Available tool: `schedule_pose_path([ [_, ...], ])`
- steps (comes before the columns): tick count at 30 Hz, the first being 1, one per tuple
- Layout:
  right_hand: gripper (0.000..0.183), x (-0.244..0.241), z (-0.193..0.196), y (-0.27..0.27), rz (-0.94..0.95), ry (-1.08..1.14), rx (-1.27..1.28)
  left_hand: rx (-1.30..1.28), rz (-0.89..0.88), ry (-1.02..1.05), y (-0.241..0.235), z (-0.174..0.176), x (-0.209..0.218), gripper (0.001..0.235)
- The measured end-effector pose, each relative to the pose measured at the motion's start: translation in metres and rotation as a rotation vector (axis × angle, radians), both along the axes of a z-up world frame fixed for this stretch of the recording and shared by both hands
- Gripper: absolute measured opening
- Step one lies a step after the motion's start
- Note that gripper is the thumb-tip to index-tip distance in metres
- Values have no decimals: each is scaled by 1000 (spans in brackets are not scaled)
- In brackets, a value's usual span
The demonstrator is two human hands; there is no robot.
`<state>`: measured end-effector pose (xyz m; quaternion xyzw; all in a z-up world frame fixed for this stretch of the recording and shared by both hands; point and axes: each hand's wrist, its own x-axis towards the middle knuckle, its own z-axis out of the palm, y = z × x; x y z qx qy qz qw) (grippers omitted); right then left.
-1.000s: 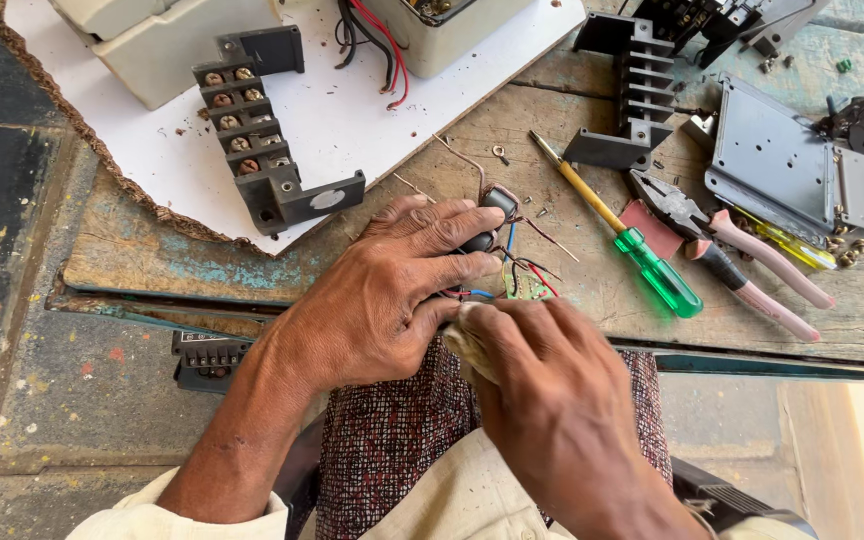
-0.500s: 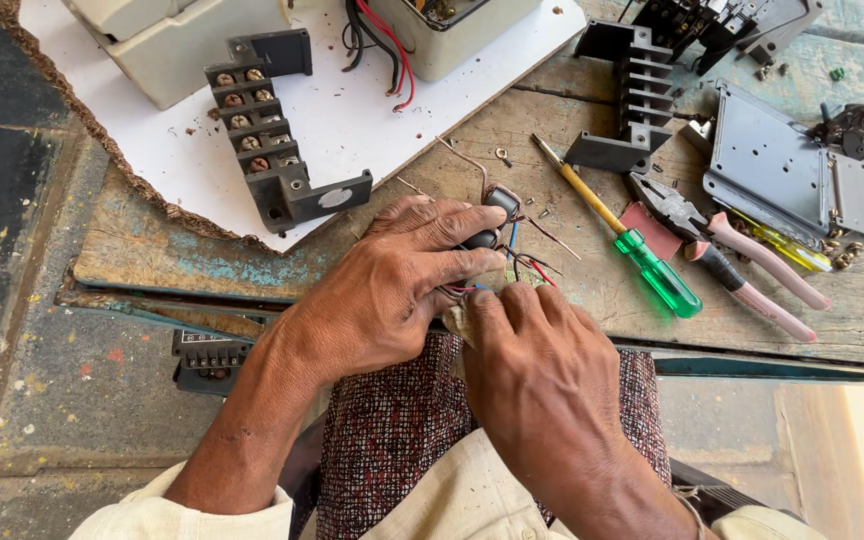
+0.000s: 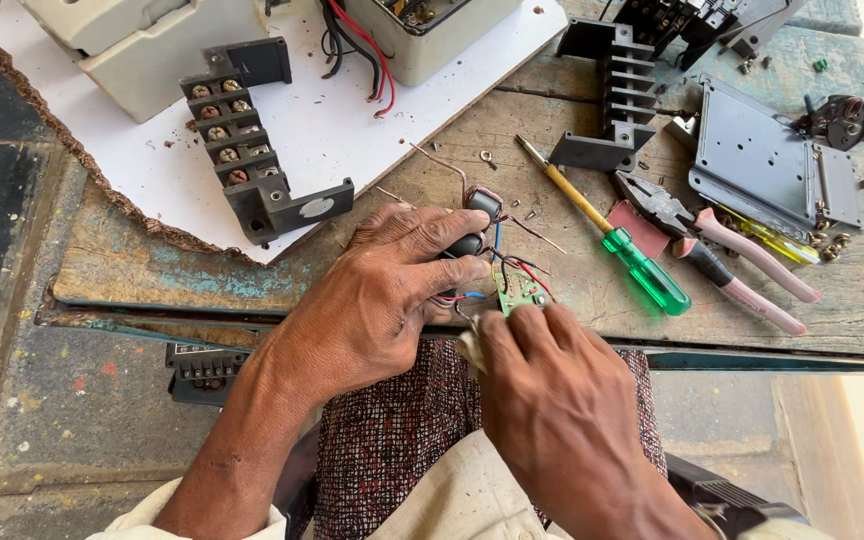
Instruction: The person wipes an electrical component with a cloth, uses pliers to strip insulation from wires, and twists multiple copper wire ends together.
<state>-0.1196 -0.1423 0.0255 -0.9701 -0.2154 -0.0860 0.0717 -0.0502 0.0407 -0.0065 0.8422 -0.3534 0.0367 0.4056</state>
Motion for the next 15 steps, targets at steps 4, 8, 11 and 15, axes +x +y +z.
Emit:
schedule_pose_path([
  [4, 34, -15, 3, -28, -10, 75, -9, -8, 2, 42, 1, 0, 1, 53],
  [8, 40, -21, 20, -72, -188, -59, 52, 8, -8, 69, 1, 3, -1, 51],
  [11, 28, -7, 35, -95, -417, 75, 231, 22, 19, 12, -2, 4, -5, 57],
  [15, 31, 20, 36, -82, -210, 101, 308, 61, 149, -49, -21, 6, 0, 40],
])
